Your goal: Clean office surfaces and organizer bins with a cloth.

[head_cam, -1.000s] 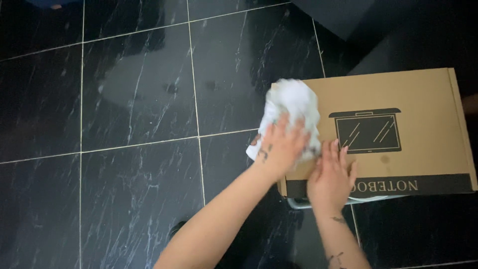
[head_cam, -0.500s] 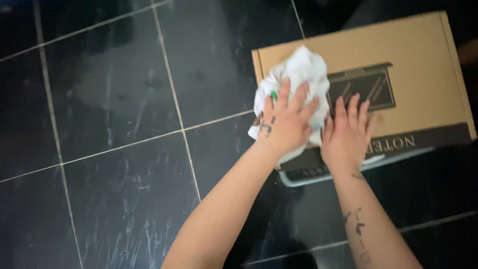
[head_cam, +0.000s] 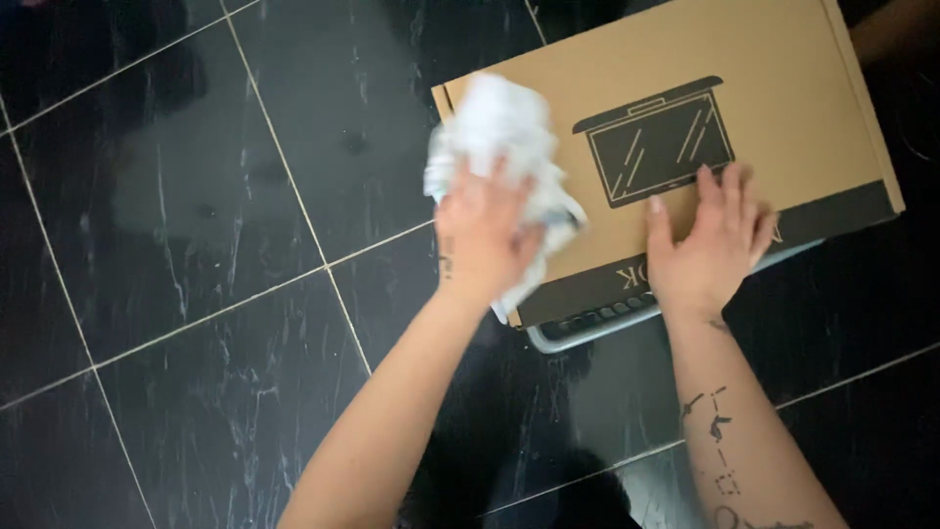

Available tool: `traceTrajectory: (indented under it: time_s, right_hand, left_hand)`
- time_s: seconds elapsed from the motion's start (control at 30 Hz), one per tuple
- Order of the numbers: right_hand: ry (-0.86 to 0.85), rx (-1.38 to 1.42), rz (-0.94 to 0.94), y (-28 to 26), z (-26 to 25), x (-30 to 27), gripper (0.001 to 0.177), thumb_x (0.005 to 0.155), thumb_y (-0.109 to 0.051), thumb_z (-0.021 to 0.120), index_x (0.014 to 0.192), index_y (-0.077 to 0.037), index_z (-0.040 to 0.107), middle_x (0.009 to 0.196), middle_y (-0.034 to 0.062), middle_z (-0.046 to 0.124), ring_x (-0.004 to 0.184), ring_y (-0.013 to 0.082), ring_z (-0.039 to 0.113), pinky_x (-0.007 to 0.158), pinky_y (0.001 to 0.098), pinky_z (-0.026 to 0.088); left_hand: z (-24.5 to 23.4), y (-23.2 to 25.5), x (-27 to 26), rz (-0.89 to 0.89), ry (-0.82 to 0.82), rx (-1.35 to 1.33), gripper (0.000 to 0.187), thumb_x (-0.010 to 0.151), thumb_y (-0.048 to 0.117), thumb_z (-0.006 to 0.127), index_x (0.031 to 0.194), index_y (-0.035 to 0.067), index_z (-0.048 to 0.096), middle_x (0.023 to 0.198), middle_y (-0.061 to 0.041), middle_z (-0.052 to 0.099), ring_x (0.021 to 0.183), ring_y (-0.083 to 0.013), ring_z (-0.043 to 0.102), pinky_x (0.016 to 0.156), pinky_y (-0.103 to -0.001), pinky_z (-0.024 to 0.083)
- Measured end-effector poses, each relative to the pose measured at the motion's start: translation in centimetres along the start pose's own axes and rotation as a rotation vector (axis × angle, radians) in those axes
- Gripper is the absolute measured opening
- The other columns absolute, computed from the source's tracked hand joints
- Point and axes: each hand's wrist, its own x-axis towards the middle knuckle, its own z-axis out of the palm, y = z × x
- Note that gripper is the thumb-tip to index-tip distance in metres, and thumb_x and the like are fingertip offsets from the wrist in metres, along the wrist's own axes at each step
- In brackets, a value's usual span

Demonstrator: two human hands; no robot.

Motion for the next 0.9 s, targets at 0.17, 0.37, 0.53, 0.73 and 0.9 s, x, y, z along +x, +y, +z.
traceTrajectory:
  time_s: [0.17,0.37,0.53,0.73,0.9]
  right_hand:
    - [0.019,-0.063,0.228,2.8,1.1,-2.4,0.061,0.108,-0.034,0.059,0.159,-0.004,0.047,0.172,0.0238,0.028,0.160,0.0441,0.010,0.125,0.0693,0.002]
    - [0.372,0.342,0.315,3.6,5.6,-4.4,0.085,0.111,-0.023,0.067,0.169,-0.003,0.009,0.171,0.0366,-0.009,0.160,0.0464,0.003,0.131,0.0615,0.023]
    - [0.408,1.137,0.766,-0.4,4.8,-4.4,0.094,0.096,-0.033,0.069,0.158,-0.020,-0.001,0.165,0.0181,0.028,0.148,0.0336,0.041,0.120,0.0528,0.040]
    - [0.004,1.610,1.124,-2.1,4.6,-7.0,0.082,0.090,-0.067,0.053,0.155,-0.020,0.039,0.152,0.0100,0.049,0.136,0.0285,0.050,0.112,0.0499,0.039]
    - [-0.137,1.603,1.022,-2.5,3.8,-7.4,0.073,0.088,-0.061,0.059,0.147,-0.018,0.047,0.146,0.0039,0.056,0.136,0.0241,0.052,0.113,0.0477,0.040]
  left_hand:
    - [6.4,-4.7,-1.1,-0.630,0.328,-0.593,0.071,0.083,0.023,0.079,0.146,0.011,0.049,0.148,-0.027,0.048,0.137,-0.0428,0.049,0.111,-0.051,0.045]
    - [4.3,-4.1,-0.5,-0.959,0.211,-1.390,0.070,0.090,0.018,0.063,0.153,0.012,0.032,0.142,-0.016,0.056,0.122,-0.0270,0.061,0.098,-0.041,0.052]
    - [5.3,-5.1,-1.4,-1.117,0.103,-1.434,0.065,0.092,0.029,0.061,0.149,0.016,0.033,0.141,-0.010,0.058,0.124,-0.0245,0.061,0.098,-0.039,0.052]
    - [2.5,-2.9,-1.8,-0.921,0.218,-0.740,0.049,0.090,0.035,0.075,0.125,0.005,0.061,0.126,-0.018,0.067,0.117,-0.0288,0.065,0.098,-0.039,0.052]
    - [0.6,-2.9,-2.3,-0.825,0.337,-0.807,0.040,0.092,0.031,0.074,0.119,0.004,0.065,0.116,-0.016,0.070,0.108,-0.0259,0.065,0.093,-0.038,0.052]
